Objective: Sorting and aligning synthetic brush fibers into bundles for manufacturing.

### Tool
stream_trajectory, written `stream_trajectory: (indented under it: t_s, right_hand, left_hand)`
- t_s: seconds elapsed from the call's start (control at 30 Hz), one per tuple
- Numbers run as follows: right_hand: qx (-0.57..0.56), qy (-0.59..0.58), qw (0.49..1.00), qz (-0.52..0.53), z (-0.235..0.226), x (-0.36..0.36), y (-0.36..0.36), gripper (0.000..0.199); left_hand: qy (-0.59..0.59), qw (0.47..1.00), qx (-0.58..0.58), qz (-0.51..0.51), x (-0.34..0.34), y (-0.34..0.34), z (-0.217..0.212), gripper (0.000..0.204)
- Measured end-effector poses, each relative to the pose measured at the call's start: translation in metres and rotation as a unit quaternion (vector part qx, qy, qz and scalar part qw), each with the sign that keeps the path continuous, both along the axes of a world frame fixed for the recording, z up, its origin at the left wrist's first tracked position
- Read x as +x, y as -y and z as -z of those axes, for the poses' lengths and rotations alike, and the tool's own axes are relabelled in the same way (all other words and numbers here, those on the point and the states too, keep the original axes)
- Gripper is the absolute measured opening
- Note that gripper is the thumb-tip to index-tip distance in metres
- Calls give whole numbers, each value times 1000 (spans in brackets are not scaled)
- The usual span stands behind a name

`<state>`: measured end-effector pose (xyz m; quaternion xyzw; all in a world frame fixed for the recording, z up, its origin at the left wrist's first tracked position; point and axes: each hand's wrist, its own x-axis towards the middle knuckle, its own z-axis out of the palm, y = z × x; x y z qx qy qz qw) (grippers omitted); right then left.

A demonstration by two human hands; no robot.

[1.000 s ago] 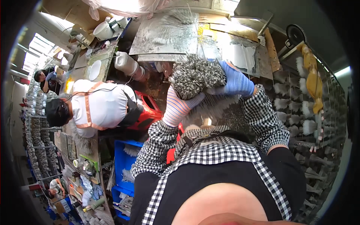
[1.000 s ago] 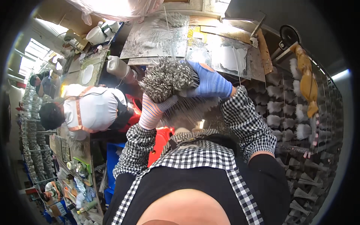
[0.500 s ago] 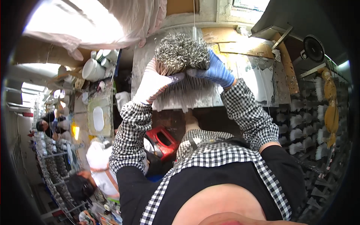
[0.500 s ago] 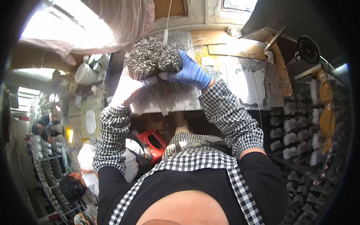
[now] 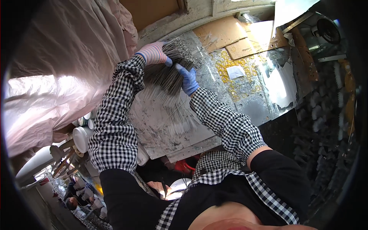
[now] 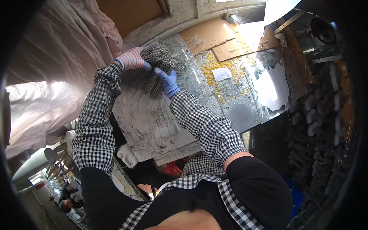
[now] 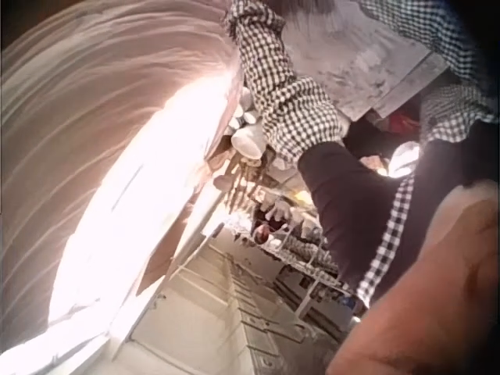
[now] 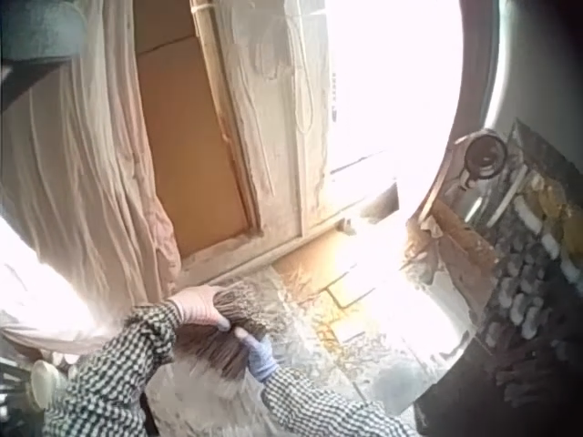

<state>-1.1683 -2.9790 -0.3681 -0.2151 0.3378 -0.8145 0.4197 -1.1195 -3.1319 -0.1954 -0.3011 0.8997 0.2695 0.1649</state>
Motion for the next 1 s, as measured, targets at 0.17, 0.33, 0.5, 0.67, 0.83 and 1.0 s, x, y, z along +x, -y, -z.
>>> stream_trajectory:
  t_s: [0.17,0.33,0.5,0.67,0.83,1.0]
  right_hand:
    - [353,-30,917,184,67,1,9,92]
    - [437,-125,872,183,32,19,54,112]
    - [438,-157,873,148,43,-7,39,113]
    - [470,-122,874,26,43,-29,37,125]
    - [467,-154,866,-92,42,-30,20,122]
    - [455,-176,870,-74,28,-6,-8,89]
  left_hand:
    - [-38,966,-252,49,-13,-3,147,111]
    - [-53,952,-302,-1,1,37,124,96]
    - [-301,847,-438,26,31,-20,101,84]
    - [-346,872,-217,-268,149,-192,143,73]
    - [36,884,-137,-446,165,-252,218,137]
    - [104,866,1,-489,105,-238,208,153]
